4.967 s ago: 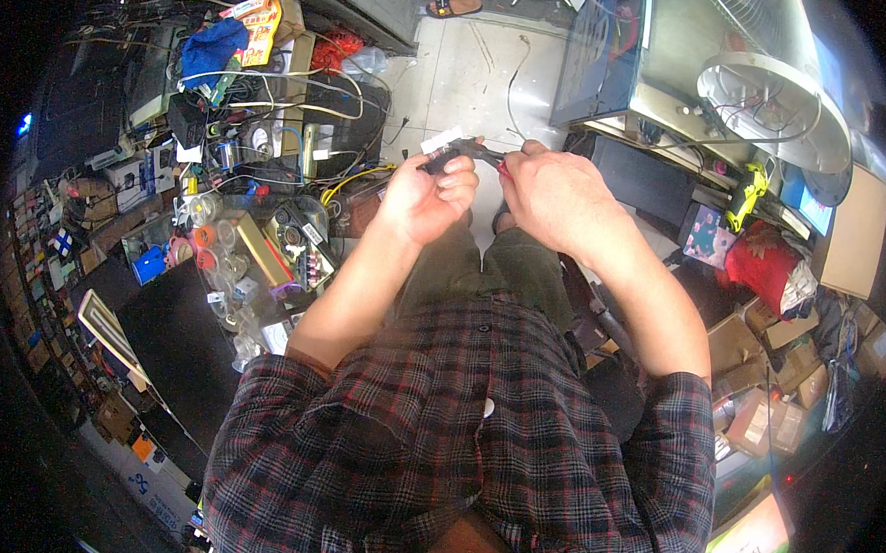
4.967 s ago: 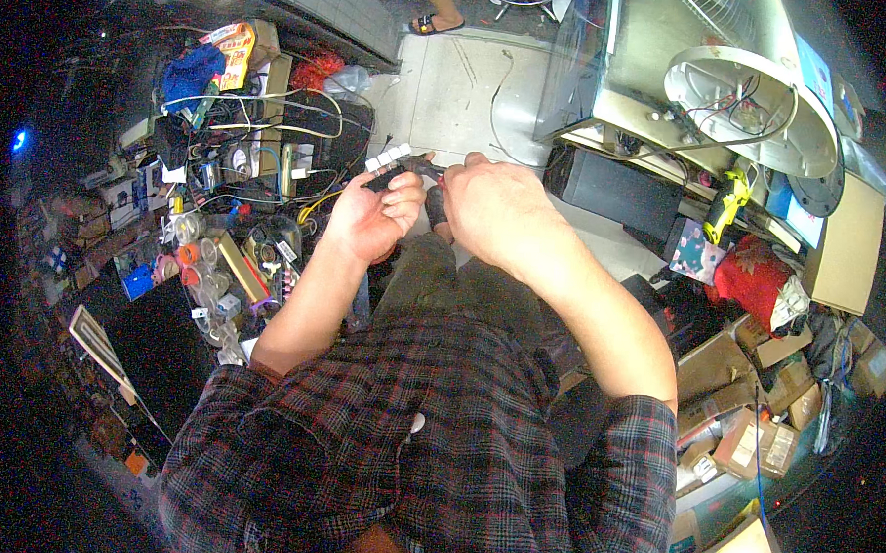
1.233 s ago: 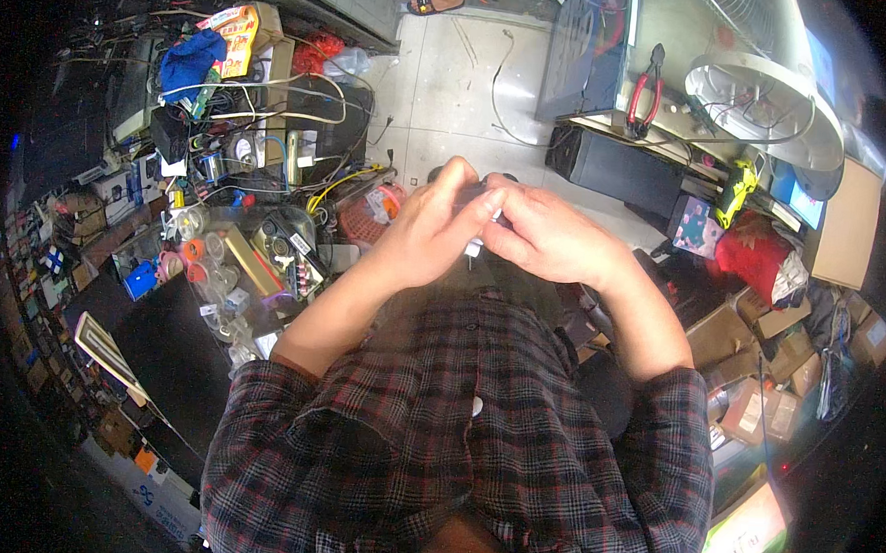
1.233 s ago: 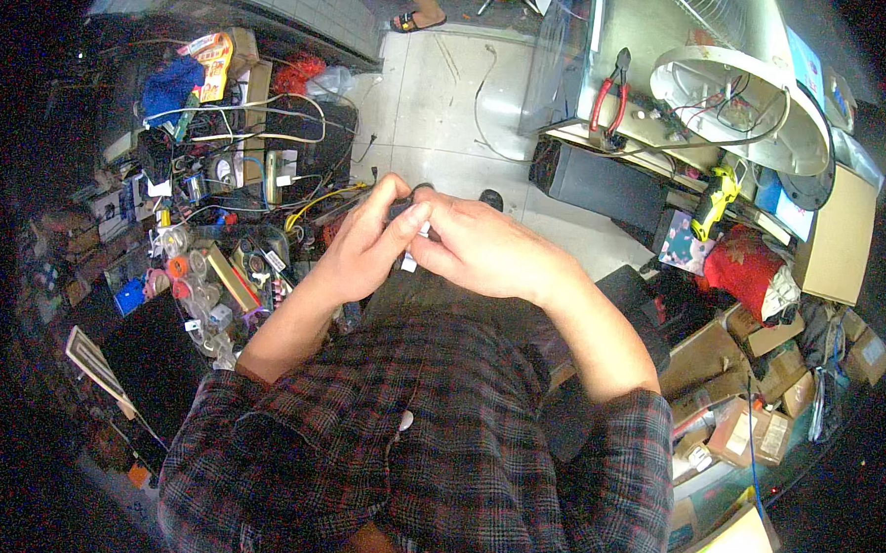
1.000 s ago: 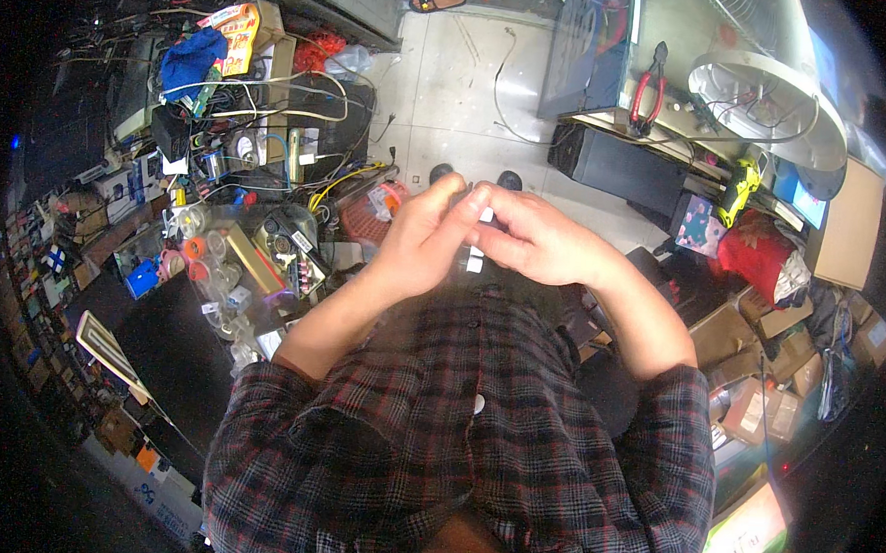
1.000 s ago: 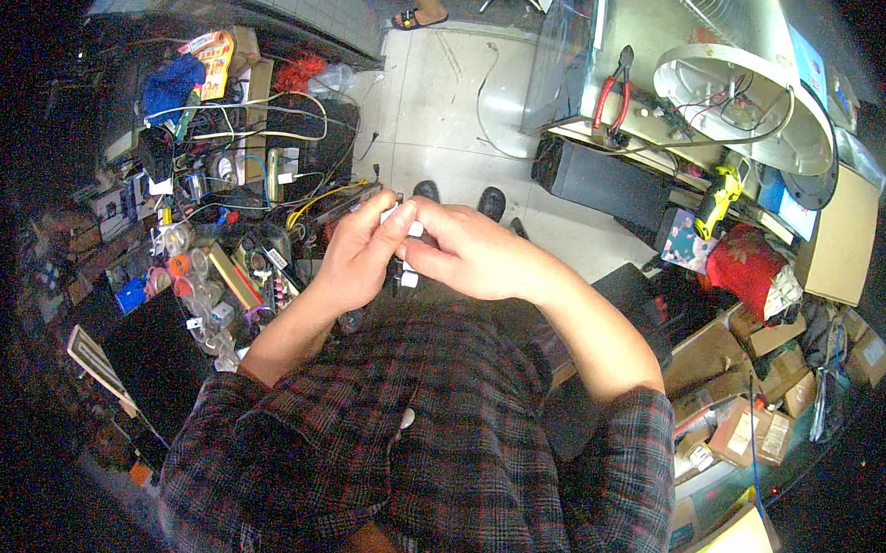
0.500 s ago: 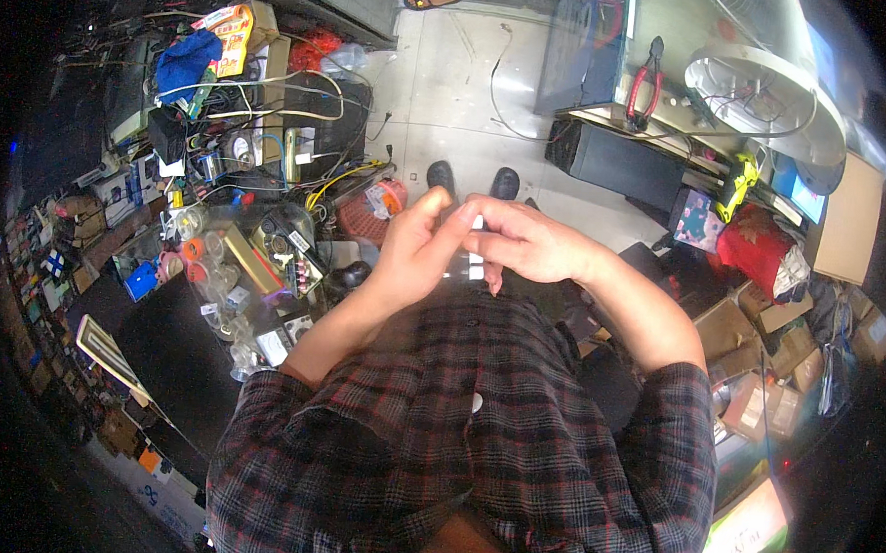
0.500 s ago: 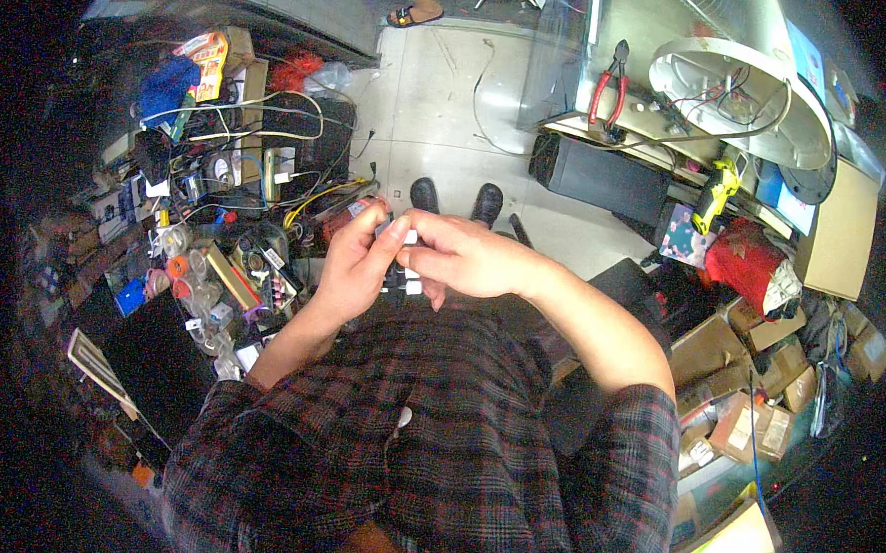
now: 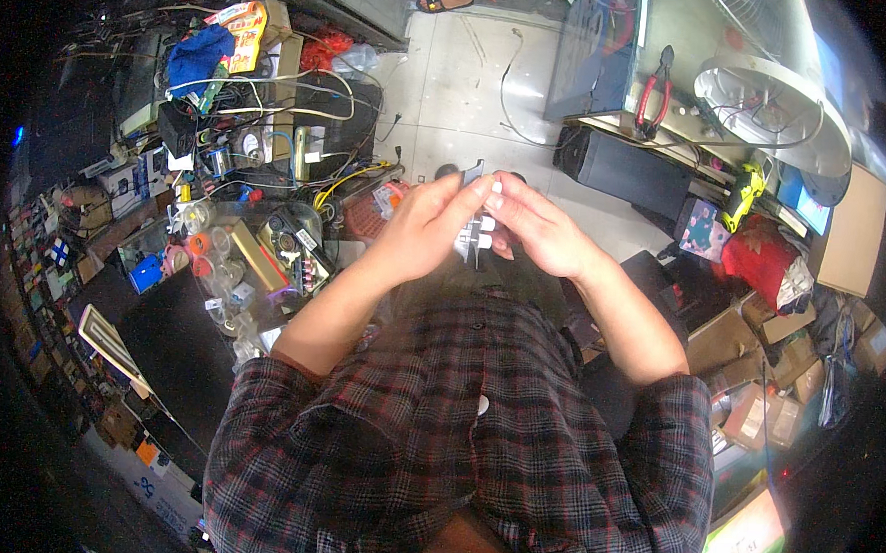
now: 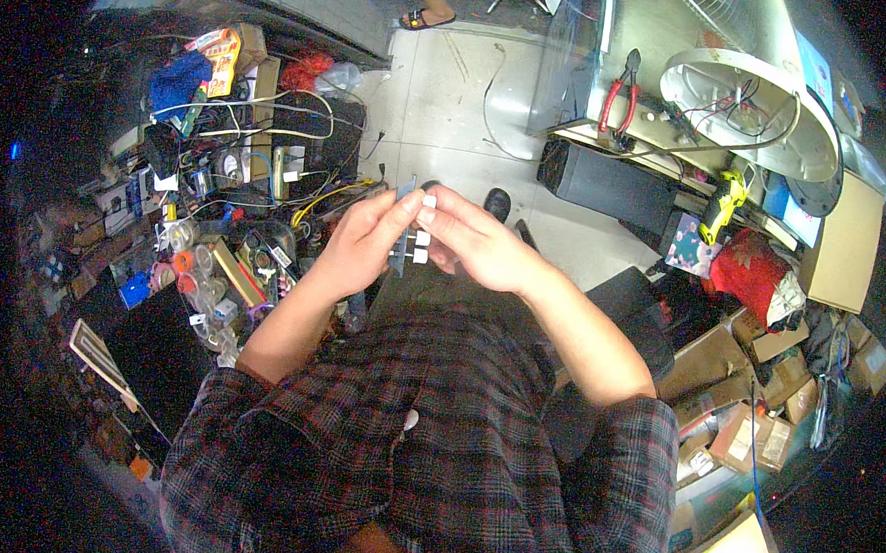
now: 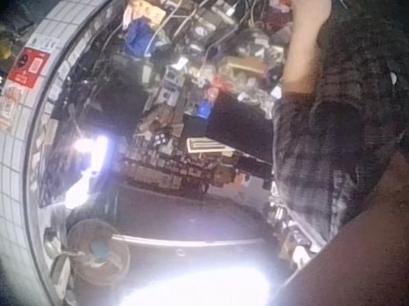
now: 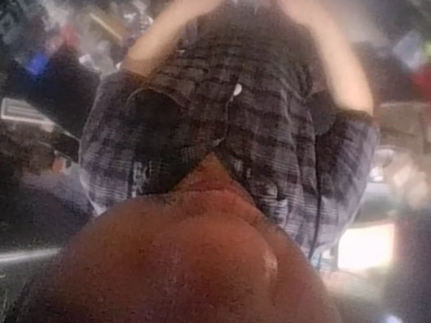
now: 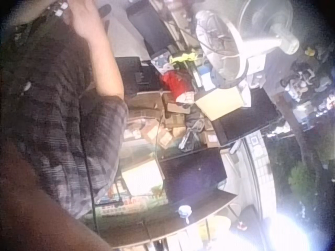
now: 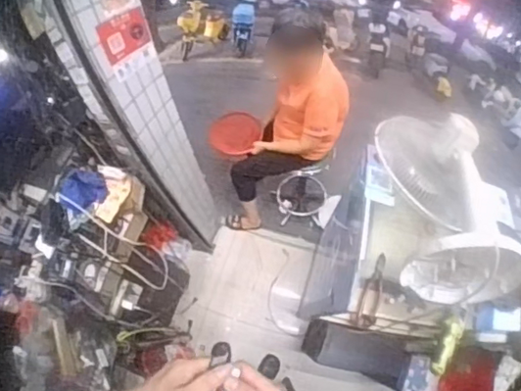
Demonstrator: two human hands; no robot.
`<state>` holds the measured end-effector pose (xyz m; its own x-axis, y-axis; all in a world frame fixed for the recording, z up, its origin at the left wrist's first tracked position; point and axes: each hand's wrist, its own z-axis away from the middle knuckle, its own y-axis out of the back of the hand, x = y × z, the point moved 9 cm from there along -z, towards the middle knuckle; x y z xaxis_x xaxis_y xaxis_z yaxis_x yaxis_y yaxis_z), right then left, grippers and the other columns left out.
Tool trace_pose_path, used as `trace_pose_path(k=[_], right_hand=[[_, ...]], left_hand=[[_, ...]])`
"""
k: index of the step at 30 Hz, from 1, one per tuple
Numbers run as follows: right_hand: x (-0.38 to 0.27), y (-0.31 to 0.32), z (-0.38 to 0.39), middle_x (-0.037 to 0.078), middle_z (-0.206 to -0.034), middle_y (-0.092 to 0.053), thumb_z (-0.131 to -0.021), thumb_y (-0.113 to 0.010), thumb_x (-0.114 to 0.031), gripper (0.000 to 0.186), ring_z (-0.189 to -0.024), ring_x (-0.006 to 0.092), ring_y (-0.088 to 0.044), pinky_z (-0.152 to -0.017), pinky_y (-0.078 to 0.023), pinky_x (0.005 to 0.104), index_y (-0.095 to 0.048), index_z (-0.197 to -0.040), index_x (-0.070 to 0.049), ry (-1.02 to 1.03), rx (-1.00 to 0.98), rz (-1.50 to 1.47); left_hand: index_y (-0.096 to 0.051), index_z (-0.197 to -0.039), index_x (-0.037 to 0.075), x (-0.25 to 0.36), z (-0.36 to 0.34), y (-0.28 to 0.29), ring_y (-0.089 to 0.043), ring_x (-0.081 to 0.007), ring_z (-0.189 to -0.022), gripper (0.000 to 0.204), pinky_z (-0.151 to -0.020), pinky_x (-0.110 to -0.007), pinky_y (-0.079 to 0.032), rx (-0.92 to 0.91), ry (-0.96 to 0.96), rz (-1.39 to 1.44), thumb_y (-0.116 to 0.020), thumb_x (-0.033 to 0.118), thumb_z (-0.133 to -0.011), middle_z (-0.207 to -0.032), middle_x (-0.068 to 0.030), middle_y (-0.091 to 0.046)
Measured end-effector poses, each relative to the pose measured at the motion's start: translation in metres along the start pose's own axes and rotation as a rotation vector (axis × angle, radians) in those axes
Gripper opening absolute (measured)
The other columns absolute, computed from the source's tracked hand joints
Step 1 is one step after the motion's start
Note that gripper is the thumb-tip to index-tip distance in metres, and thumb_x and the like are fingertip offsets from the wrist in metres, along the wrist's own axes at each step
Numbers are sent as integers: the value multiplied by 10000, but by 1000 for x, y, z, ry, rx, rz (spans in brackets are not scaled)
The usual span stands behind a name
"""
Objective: The person repairs a ceiling fan by manipulating its internal wiring and components. They use pliers to strip wire insulation and connect wires to a small black electrical component, then reattach the component to the fan housing.
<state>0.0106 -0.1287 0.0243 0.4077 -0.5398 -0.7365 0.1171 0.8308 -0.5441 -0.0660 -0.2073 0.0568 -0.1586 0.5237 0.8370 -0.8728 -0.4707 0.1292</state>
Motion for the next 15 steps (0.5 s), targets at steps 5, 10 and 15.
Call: trace_pose_path(k=[5, 10, 15], right_hand=[[-5, -6, 8, 15, -864, -551, -1082, -462, -265, 231, -699, 100, -567, -599, -505, 264, -525, -1146, -52, -130, -149, 5], [-28, -30, 7, 45, -926, -603, -1061, -459, -179, 183, -845, 172, -675, -754, -629, 371, -523, -1137, -25, -110, -224, -111], [-15, -32, 7, 15, -942, -600, -1041, -485, -159, 172, -838, 113, -605, -712, -538, 295, -551, -1146, -40, -109, -180, -211]], left_hand=[[-655, -1063, -23, 0, 7, -13, -660, -107, -799, 355, -710, -271, -527, -108, -18, 268, -486, 288, -1083, -930, -67, -711], [-610, -1194, 5, -3, 21, -23, -656, -127, -729, 309, -626, -275, -555, -185, 88, 677, -481, 265, -1084, -934, -73, -685], [-616, -1177, 0, -6, 29, -25, -657, -104, -745, 301, -625, -258, -550, -145, 88, 731, -504, 261, -1077, -945, -64, -694]])
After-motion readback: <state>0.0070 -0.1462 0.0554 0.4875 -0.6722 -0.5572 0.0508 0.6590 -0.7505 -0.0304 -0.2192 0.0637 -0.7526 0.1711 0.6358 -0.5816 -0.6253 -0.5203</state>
